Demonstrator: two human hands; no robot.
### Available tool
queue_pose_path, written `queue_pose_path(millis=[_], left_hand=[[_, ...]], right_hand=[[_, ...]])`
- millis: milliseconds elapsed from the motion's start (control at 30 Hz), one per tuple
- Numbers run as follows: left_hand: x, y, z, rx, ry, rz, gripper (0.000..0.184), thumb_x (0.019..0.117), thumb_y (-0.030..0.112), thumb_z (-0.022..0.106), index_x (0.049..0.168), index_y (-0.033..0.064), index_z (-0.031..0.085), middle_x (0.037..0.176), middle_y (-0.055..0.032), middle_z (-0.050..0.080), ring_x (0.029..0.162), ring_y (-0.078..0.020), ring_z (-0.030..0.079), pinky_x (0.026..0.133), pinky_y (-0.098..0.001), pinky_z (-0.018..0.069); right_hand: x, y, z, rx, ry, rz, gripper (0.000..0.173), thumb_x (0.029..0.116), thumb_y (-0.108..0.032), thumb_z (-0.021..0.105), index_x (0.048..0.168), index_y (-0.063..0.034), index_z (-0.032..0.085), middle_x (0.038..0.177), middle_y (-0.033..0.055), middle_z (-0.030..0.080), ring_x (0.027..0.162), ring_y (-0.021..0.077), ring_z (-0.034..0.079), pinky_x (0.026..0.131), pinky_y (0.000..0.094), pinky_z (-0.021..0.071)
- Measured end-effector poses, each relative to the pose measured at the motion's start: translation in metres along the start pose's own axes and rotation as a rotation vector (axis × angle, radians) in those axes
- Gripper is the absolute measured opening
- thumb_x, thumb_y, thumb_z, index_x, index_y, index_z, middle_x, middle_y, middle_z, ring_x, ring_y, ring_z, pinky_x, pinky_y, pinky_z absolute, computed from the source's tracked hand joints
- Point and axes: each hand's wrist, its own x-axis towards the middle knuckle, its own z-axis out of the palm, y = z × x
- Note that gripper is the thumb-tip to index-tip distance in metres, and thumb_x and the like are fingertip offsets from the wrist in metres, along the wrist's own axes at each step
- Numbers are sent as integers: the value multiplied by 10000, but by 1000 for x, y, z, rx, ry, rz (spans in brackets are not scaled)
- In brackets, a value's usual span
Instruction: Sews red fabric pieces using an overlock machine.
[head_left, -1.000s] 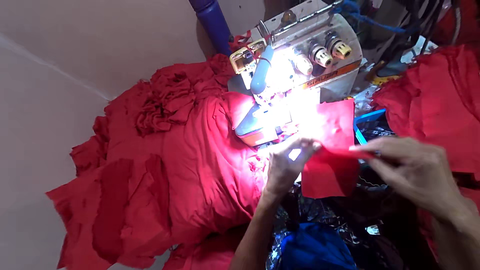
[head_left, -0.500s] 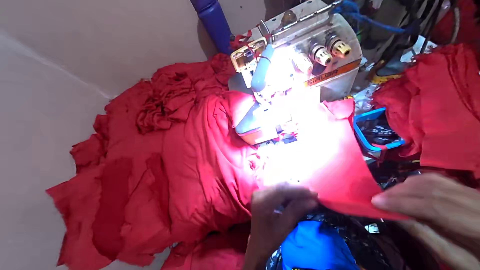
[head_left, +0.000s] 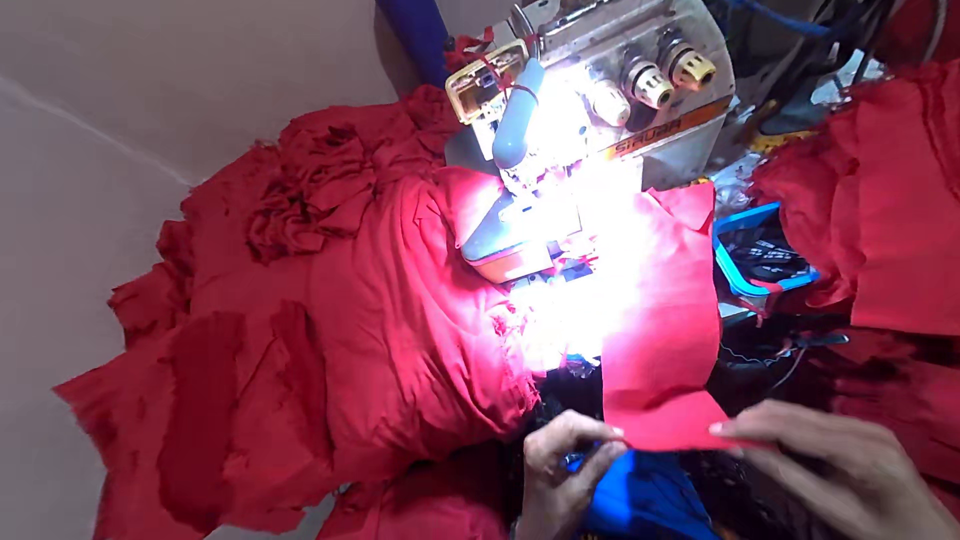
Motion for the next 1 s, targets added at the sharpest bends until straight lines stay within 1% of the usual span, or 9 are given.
queue_pose_path(millis=[67,167,300,500,600,733,833,900,1000], left_hand=[[29,-2,5,85,49,36,77,925,37,687,966,-5,737,927,-25,732,875,-10,678,808,-175,570],[69,-10,13,329,132,115,85,865,35,722,900,-37,751,849,-65,740,816,-9,673,786,-158,541],[87,-27,19,509,166,73,142,843,84,745,941,-16,768,870,-95,746,844,-72,699,849,-207,541],[87,-30,21,578,148,39,162,846,92,735,964,-13,770,899,-112,751,874,-114,712,858,-246,547],[88,-29,20,623,118,15,162,848,126,716,949,13,774,899,-109,741,882,-163,696,863,-329,522],[93,-26,18,622,61,-13,147,877,135,701,966,37,762,878,-81,725,838,-160,678,820,-361,515],[95,-28,18,655,65,71,111,837,119,726,920,47,742,848,-67,709,816,-174,673,792,-377,517],[91,-26,21,772,87,150,136,831,124,734,923,26,756,881,-122,726,845,-261,700,791,-447,534],[77,-14,26,836,148,217,119,831,74,686,898,-1,750,844,-129,732,811,-221,708,777,-324,554]], right_hand=[[21,14,2,-36,134,51,218,992,-221,629,1022,-41,747,929,15,738,853,-70,630,788,93,501],[48,27,8,-158,289,194,228,923,-257,649,979,-66,758,869,-37,725,761,-96,609,711,96,493],[61,35,14,-277,318,297,226,897,-283,640,1009,-111,735,786,-58,659,636,-54,510,604,158,421],[64,37,19,-304,341,293,237,893,-280,642,1030,-105,722,753,-56,630,607,-55,479,568,140,390],[66,36,19,-385,309,294,276,885,-309,631,1060,-113,716,722,-38,604,588,23,484,558,228,394],[73,29,16,-521,186,297,313,912,-281,630,1122,-58,694,750,72,607,570,224,531,528,448,412],[82,28,13,-581,87,155,327,896,-156,639,1187,-21,703,982,167,643,813,349,647,649,533,515],[90,29,10,-603,15,59,380,875,-106,614,1235,-67,727,1099,195,613,970,387,621,749,536,513],[92,25,6,-616,-62,-61,210,863,-106,650,1029,-84,777,1203,243,632,1104,463,600,832,599,501]])
